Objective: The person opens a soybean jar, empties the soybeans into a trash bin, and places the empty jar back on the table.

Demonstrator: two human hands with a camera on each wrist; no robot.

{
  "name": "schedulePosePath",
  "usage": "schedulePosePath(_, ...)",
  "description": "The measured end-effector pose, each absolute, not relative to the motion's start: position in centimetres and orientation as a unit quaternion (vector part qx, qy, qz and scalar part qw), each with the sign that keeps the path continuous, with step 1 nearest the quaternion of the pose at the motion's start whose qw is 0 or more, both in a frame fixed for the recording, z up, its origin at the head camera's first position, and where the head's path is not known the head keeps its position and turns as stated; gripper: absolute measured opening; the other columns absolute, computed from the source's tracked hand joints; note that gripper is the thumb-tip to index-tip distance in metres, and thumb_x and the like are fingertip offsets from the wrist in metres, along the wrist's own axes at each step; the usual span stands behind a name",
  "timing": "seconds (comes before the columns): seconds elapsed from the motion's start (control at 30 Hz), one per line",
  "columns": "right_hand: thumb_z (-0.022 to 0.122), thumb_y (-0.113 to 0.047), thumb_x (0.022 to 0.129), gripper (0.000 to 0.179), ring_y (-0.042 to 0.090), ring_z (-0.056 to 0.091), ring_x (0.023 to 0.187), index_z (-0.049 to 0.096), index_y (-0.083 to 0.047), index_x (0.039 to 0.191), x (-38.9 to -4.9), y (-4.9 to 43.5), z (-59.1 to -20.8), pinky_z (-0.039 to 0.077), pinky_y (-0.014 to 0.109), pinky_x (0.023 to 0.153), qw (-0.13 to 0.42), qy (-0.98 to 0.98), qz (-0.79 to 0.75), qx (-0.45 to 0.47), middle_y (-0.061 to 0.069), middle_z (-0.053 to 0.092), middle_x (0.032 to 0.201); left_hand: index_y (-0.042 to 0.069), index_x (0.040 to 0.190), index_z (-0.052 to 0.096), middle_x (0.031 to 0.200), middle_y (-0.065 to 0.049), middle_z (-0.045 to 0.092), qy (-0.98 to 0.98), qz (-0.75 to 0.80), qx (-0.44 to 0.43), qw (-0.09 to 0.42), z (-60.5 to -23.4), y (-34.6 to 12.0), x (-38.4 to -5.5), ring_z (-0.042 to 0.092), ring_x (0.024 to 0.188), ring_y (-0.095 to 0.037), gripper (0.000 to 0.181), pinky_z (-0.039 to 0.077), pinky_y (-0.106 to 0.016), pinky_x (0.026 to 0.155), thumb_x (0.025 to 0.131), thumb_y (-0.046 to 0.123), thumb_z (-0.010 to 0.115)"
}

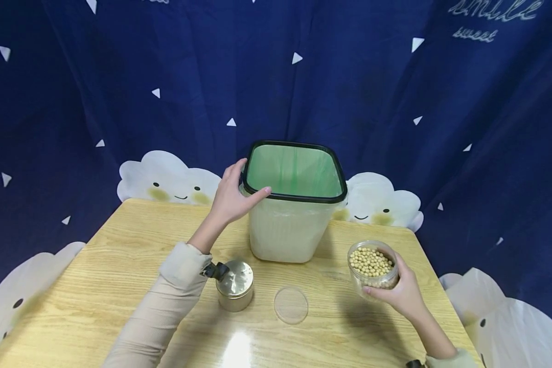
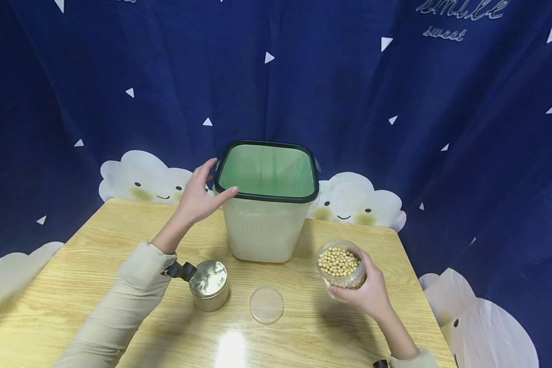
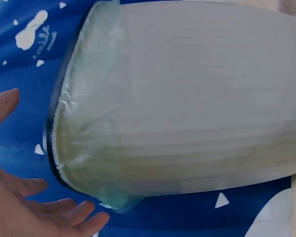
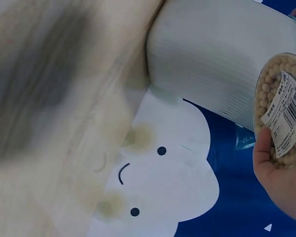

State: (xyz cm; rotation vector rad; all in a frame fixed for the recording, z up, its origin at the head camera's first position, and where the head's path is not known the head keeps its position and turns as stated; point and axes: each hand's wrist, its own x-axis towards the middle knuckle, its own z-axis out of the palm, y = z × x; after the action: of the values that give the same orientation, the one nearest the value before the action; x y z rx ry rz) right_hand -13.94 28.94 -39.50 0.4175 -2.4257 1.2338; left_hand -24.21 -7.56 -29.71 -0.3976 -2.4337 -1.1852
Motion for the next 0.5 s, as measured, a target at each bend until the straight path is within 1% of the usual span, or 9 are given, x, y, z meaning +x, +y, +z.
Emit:
schedulePosePath(0.13, 0.083, 0.001, 0.052, 0.087, -0.005, 0.044, 0.102, 0.043, -0.002, 0.13, -14.5, 29.1, -38.5, 0.035, 0.008, 0.08, 0.199, -0.864, 0.437, 0.152, 0.01, 0.05, 0.118, 0.006, 0.142, 0.027, 0.141, -0.018, 0.029, -0.88, -0.43, -0.124, 0.16, -30.0, -7.2, -25.1, 0.03, 0.128, -0.032, 0.087, 0.029, -0.048, 0.101, 0.075, 0.047, 0.066)
schedulePosePath(0.23, 0.083, 0.003, 0.052, 0.086, -0.005, 0.044, 0.102, 0.044, -0.001, 0.129, -15.0, 29.1, -37.7, 0.035, 0.008, 0.081, 0.207, -0.86, 0.439, 0.157, 0.002, 0.049, 0.118, 0.004, 0.142, 0.025, 0.142, -0.018, 0.027, -0.885, -0.427, -0.117, 0.145, -30.2, -7.1, -25.4, 0.028, 0.129, -0.032, 0.089, 0.028, -0.048, 0.102, 0.075, 0.048, 0.066)
schedulePosePath(0.37, 0.081, 0.007, 0.051, 0.086, -0.003, 0.044, 0.103, 0.044, 0.001, 0.128, -15.6, 29.0, -36.5, 0.033, 0.008, 0.082, 0.218, -0.849, 0.449, 0.175, -0.008, 0.047, 0.118, 0.001, 0.142, 0.025, 0.142, -0.019, 0.027, -0.89, -0.421, -0.112, 0.135, -30.5, -7.1, -25.7, 0.028, 0.129, -0.032, 0.092, 0.028, -0.046, 0.102, 0.075, 0.047, 0.067)
schedulePosePath(0.43, 0.081, 0.008, 0.049, 0.088, -0.002, 0.043, 0.104, 0.043, 0.002, 0.128, -15.9, 28.9, -35.8, 0.032, 0.008, 0.083, 0.228, -0.845, 0.447, 0.185, -0.009, 0.047, 0.118, -0.001, 0.141, 0.025, 0.142, -0.02, 0.027, -0.891, -0.422, -0.109, 0.132, -30.6, -7.1, -25.7, 0.028, 0.129, -0.032, 0.092, 0.028, -0.045, 0.103, 0.074, 0.046, 0.068)
schedulePosePath(0.5, 0.081, 0.008, 0.049, 0.09, -0.002, 0.043, 0.105, 0.043, 0.001, 0.13, -16.3, 28.9, -35.1, 0.032, 0.009, 0.085, 0.234, -0.844, 0.443, 0.192, -0.006, 0.048, 0.119, -0.002, 0.141, 0.025, 0.142, -0.02, 0.027, -0.89, -0.425, -0.106, 0.129, -30.6, -7.1, -25.7, 0.028, 0.129, -0.032, 0.093, 0.027, -0.044, 0.103, 0.074, 0.045, 0.069)
